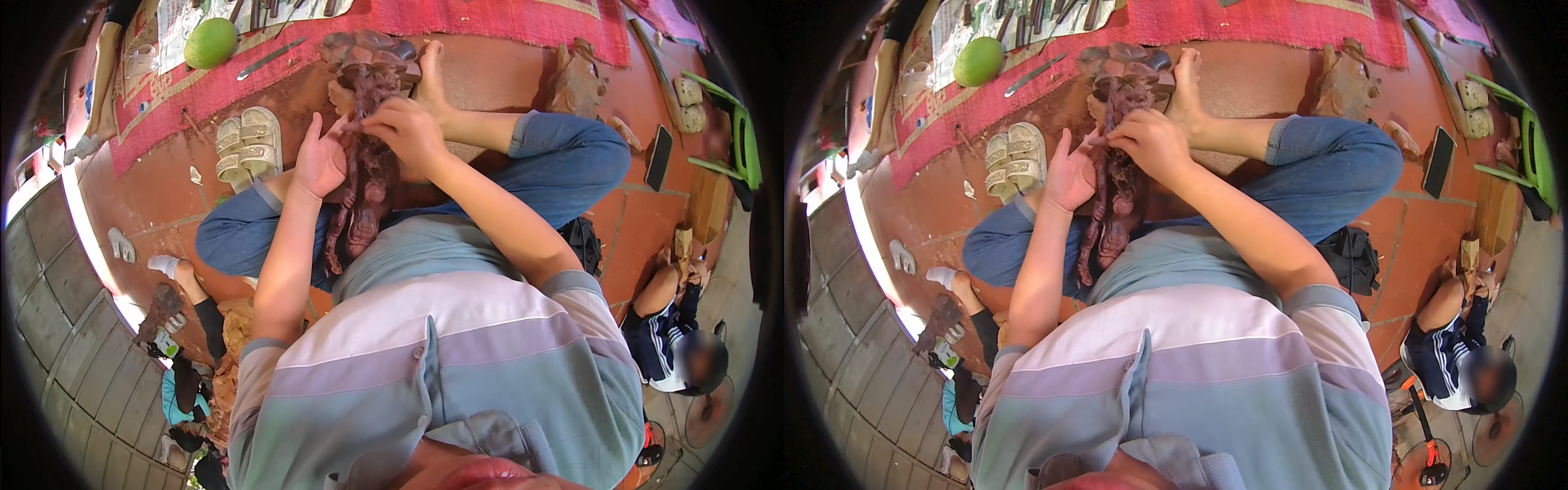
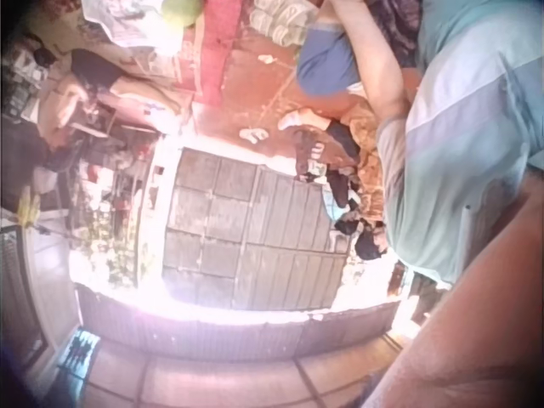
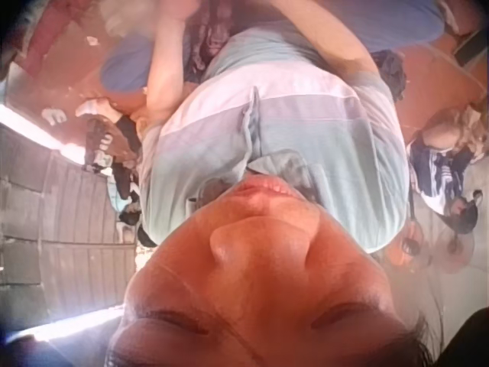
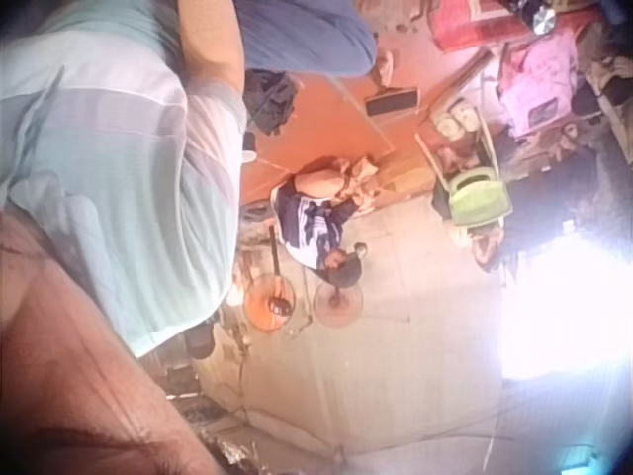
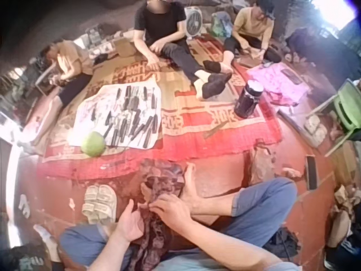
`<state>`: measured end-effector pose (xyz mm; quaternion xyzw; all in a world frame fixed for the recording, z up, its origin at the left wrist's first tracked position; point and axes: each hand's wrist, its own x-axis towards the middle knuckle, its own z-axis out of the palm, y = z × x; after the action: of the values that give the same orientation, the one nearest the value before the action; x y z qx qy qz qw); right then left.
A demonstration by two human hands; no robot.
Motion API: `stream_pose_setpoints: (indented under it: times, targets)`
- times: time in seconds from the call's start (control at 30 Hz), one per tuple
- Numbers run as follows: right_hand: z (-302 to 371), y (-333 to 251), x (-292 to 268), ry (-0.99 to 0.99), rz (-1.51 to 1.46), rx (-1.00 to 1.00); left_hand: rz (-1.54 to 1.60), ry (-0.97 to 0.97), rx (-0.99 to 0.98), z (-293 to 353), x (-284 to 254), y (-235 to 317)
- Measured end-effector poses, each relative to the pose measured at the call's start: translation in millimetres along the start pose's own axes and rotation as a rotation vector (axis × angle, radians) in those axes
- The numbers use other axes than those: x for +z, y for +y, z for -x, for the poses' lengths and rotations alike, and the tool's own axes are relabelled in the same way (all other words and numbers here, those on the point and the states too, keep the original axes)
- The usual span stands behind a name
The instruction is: The person sits cross-legged on the floor and carves a dark wooden object using a small knife. They hold the wood in their left hand and use the knife in their right hand to shape the surface, occasionally rotating the object to access different areas.
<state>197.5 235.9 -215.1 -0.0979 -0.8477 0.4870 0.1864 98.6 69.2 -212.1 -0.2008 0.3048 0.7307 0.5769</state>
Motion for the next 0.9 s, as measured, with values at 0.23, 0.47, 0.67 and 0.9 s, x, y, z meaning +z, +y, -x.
stream_pose_setpoints:
  times: [0.23,0.47,0.67,0.9]
  targets:
    - [33,13,-27,-0.091,0.101,-0.031,-0.06,-0.147,-0.027,1,-7,2]
    - [42,12,-49,-0.015,0.018,0.084,-0.181,-0.112,-0.038,7,13,10]
    - [-4,-12,-2,-0.174,0.068,-0.082,-0.08,-0.349,-0.107,-2,-16,22]
    - [36,11,-70,-0.247,0.17,0.07,-0.21,-0.15,-0.047,6,5,13]
